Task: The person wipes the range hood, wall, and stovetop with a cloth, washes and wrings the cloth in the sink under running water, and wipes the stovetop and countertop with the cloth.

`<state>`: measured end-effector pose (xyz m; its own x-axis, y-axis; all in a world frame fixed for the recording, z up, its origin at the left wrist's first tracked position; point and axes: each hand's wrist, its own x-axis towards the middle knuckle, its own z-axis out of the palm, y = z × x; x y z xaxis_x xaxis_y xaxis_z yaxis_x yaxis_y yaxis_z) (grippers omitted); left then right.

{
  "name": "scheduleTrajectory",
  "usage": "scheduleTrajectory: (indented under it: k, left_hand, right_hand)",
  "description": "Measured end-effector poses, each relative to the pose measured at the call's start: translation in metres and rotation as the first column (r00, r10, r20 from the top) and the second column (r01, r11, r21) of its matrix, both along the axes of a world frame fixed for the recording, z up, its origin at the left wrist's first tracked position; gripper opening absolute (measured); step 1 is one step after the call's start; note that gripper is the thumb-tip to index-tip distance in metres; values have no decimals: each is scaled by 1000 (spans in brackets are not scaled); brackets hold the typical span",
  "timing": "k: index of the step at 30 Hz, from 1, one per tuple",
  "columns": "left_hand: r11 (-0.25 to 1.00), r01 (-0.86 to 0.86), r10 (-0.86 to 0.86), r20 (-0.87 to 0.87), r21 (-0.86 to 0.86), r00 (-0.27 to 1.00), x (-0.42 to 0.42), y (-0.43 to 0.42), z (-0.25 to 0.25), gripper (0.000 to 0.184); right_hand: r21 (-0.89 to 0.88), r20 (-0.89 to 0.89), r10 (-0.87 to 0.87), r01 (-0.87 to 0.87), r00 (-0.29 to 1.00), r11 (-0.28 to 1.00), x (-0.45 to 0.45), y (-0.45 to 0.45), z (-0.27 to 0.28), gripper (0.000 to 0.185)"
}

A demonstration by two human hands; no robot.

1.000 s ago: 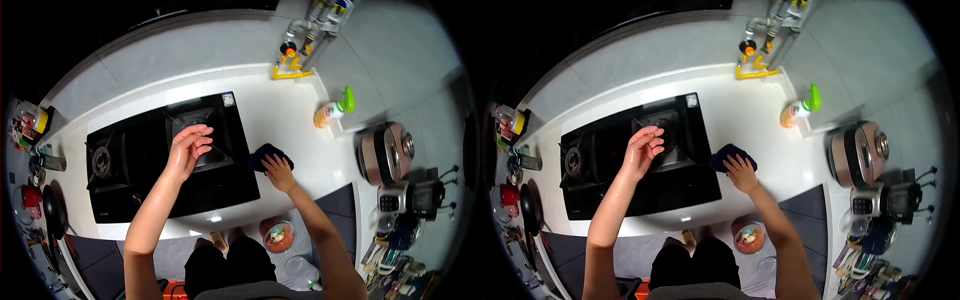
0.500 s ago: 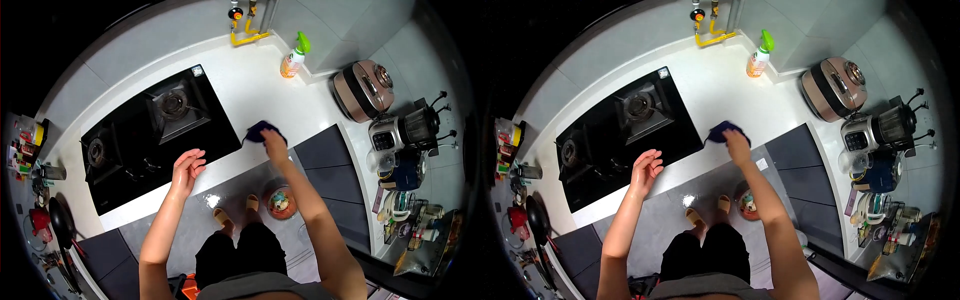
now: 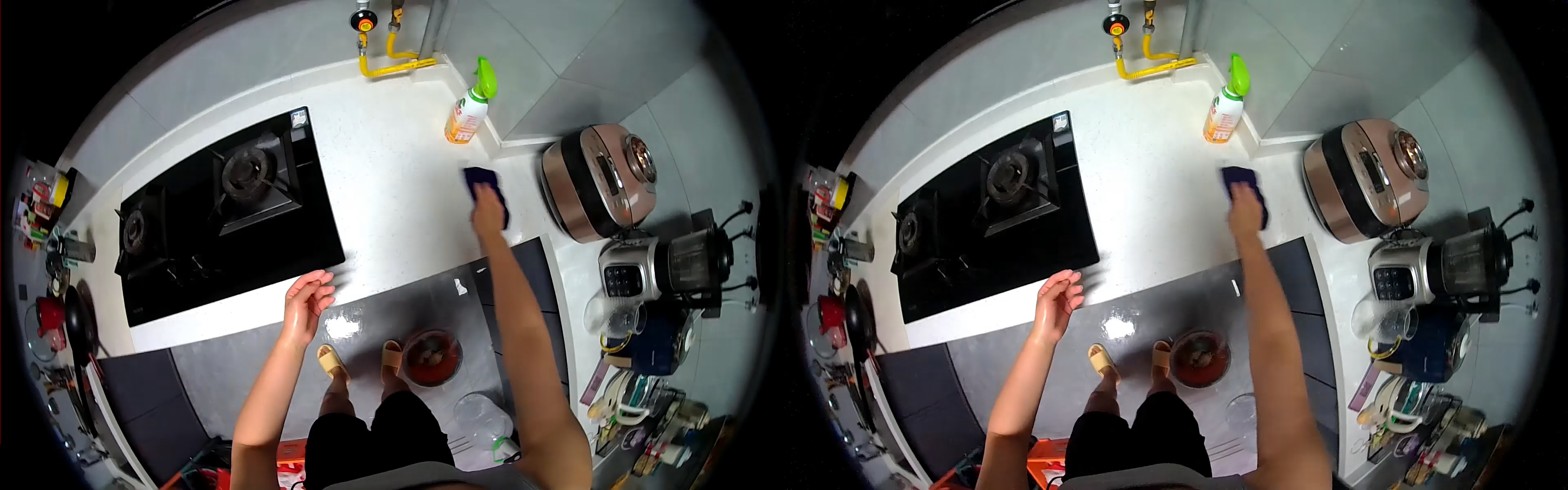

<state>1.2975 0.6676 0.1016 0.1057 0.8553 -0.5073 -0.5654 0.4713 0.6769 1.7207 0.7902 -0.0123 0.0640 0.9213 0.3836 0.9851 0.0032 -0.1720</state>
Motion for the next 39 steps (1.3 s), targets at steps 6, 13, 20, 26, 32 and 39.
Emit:
scheduleTrajectory:
  k: [6, 13, 20, 26, 32, 39]
  left_hand:
    - [998, -66, 66, -8, -10, 998, 11, -22, 8, 22]
    - [994, -102, 103, -55, 34, 993, 1, -42, 22, 21]
    - [971, -237, 235, -54, -30, 970, -45, -88, 1, 22]
    - [939, -335, 337, 14, -74, 941, -79, -119, -21, 22]
    - [864, -488, 494, 22, -121, 869, -151, -165, -26, 22]
    - [751, -654, 656, -11, -96, 755, -270, -234, -19, 22]
  right_hand:
    - [-42, -141, 355, -364, 924, 930, -110, -66, 29, 45]
    - [-79, -325, 433, -481, 841, 873, -41, -37, 11, 40]
    - [-76, -153, 322, -336, 934, 939, -104, -94, 9, 46]
    - [-92, -154, 266, -282, 952, 955, -202, -134, 12, 45]
    - [-93, -219, 432, -459, 875, 883, -378, -177, 13, 56]
    - [-112, -276, 611, -657, 742, 746, -539, -171, 18, 53]
